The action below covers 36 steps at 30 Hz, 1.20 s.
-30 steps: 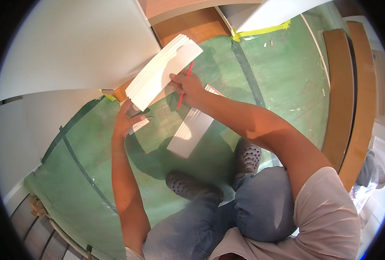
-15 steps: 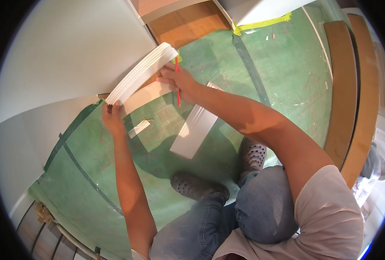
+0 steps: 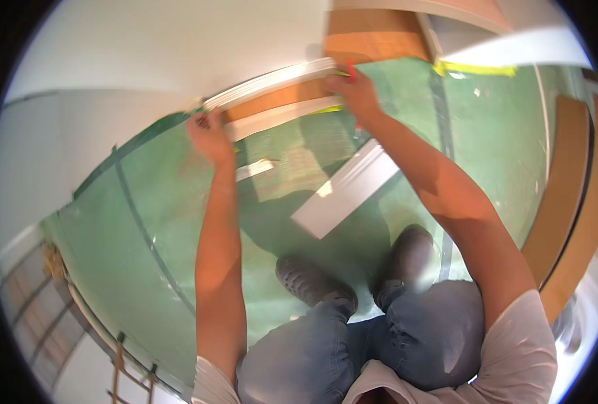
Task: Measuring and marking white molding inside a house before having it cut outside with a power saw.
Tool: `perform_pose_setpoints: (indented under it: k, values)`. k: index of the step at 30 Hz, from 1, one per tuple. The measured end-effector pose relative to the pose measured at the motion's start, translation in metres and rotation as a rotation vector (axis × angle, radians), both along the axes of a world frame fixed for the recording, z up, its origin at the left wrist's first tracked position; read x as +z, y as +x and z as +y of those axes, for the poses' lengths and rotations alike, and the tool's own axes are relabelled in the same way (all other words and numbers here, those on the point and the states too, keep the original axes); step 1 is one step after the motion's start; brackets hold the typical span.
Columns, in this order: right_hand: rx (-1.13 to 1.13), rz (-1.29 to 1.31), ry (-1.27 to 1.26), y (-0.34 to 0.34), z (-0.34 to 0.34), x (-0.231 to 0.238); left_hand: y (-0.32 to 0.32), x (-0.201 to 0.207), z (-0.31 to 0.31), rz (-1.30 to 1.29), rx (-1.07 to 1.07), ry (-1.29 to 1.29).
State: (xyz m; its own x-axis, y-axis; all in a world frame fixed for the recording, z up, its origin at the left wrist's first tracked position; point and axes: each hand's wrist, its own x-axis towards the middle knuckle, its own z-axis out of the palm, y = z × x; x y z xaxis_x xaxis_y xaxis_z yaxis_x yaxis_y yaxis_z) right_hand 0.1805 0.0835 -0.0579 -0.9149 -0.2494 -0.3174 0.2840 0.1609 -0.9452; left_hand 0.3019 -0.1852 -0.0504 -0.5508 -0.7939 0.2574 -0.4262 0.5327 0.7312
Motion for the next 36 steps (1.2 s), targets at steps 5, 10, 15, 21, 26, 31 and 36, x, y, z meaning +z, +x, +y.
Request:
perform_pose_setpoints:
  k: [5,10,15,21,26,31,36]
  values:
    - [0.055,0.038,0.142,0.004,-0.002,0.019,-0.008,0.008,0.01,0.067,0.018,0.099]
    - [0.069,0.036,0.129,0.004,-0.003,0.015,-0.004,0.003,0.002,-0.042,-0.044,0.146]
    - [0.107,0.107,0.128,0.007,-0.003,0.022,-0.003,-0.001,0.001,-0.094,-0.054,0.044]
    - [0.279,0.158,0.273,0.003,0.004,0.034,-0.001,0.02,0.003,-0.197,-0.151,0.098]
    - [0.253,0.136,0.104,0.002,0.007,0.021,-0.004,0.028,-0.004,-0.289,-0.15,0.041]
    - [0.214,0.158,0.074,0.008,0.003,0.021,-0.004,0.027,0.002,-0.116,-0.081,0.1]
    - [0.219,0.151,0.183,0.001,0.002,0.024,-0.003,0.016,0.001,-0.241,-0.046,0.168]
